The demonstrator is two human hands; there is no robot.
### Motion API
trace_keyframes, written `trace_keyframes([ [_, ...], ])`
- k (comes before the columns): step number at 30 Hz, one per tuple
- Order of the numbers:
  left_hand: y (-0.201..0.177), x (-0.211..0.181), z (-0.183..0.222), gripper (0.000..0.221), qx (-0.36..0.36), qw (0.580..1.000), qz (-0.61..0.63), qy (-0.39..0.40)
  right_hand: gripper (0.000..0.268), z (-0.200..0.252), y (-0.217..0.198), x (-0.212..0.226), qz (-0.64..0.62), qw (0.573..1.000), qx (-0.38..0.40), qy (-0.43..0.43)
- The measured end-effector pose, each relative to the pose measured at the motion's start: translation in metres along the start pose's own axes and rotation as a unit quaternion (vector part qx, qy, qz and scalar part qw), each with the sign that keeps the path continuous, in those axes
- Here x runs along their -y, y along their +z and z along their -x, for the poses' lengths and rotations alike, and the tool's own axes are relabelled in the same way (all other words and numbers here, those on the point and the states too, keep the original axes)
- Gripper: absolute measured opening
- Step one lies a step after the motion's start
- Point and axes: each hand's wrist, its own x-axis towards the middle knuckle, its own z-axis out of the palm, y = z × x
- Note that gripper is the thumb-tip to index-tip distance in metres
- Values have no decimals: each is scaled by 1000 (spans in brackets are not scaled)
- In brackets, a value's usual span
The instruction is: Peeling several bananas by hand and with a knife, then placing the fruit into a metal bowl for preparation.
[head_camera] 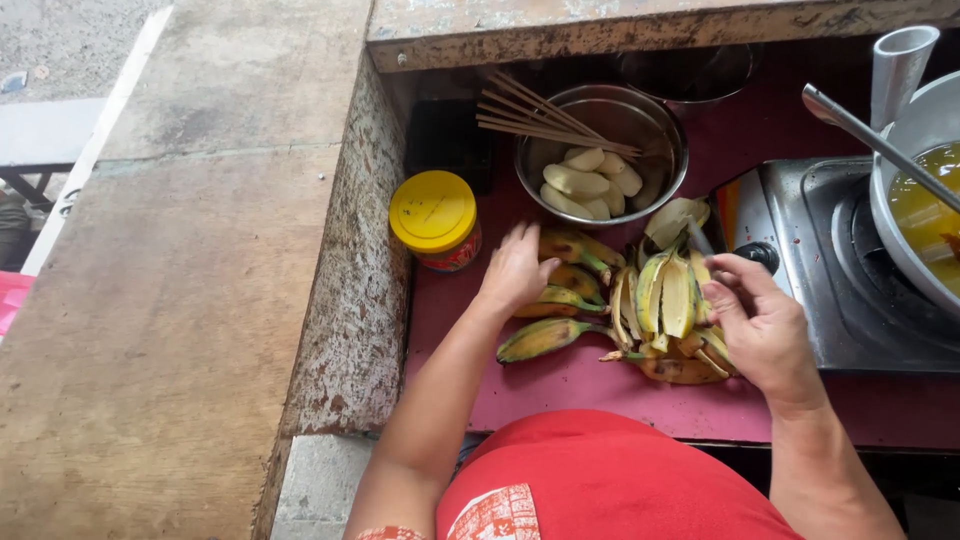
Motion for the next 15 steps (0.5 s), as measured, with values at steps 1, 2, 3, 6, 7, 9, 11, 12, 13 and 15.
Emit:
trace_keyframes([
  [1, 3, 2, -1, 79, 0, 1000, 3, -3, 35, 0, 6, 0, 2, 1000, 3, 1],
  [2, 4, 4, -4, 89, 20, 1000, 21, 7, 36, -2, 12, 0, 40, 998, 24, -31],
  [3, 5, 5, -7, 99, 41, 998, 40, 17, 37, -3, 18, 1, 78, 994, 45, -62],
  [6, 16, 23, -16, 70, -17, 994, -105, 14, 28, 0, 33, -8, 115, 993, 18, -33],
  [7, 12, 22, -13, 70, -19, 994, -105, 15, 28, -1, 31, -14, 115, 993, 16, -34],
  [9, 6, 23, -1, 60, -40, 992, -103, 58, 33, -2, 29, -26, 123, 991, 40, -22],
  [11, 1, 19, 20, 54, -72, 990, -91, 85, 34, -3, 32, -16, 109, 993, 30, -28],
  [12, -1, 17, 32, 49, -98, 986, -78, 113, 35, -2, 33, -11, 96, 995, 19, -30],
  [13, -13, 5, 43, 49, -100, 985, -79, 113, 35, -5, 36, -15, 95, 995, 20, -32],
  [15, -33, -17, 72, 48, -156, 915, 371, -25, 38, -4, 44, -27, -57, 995, 34, -77],
])
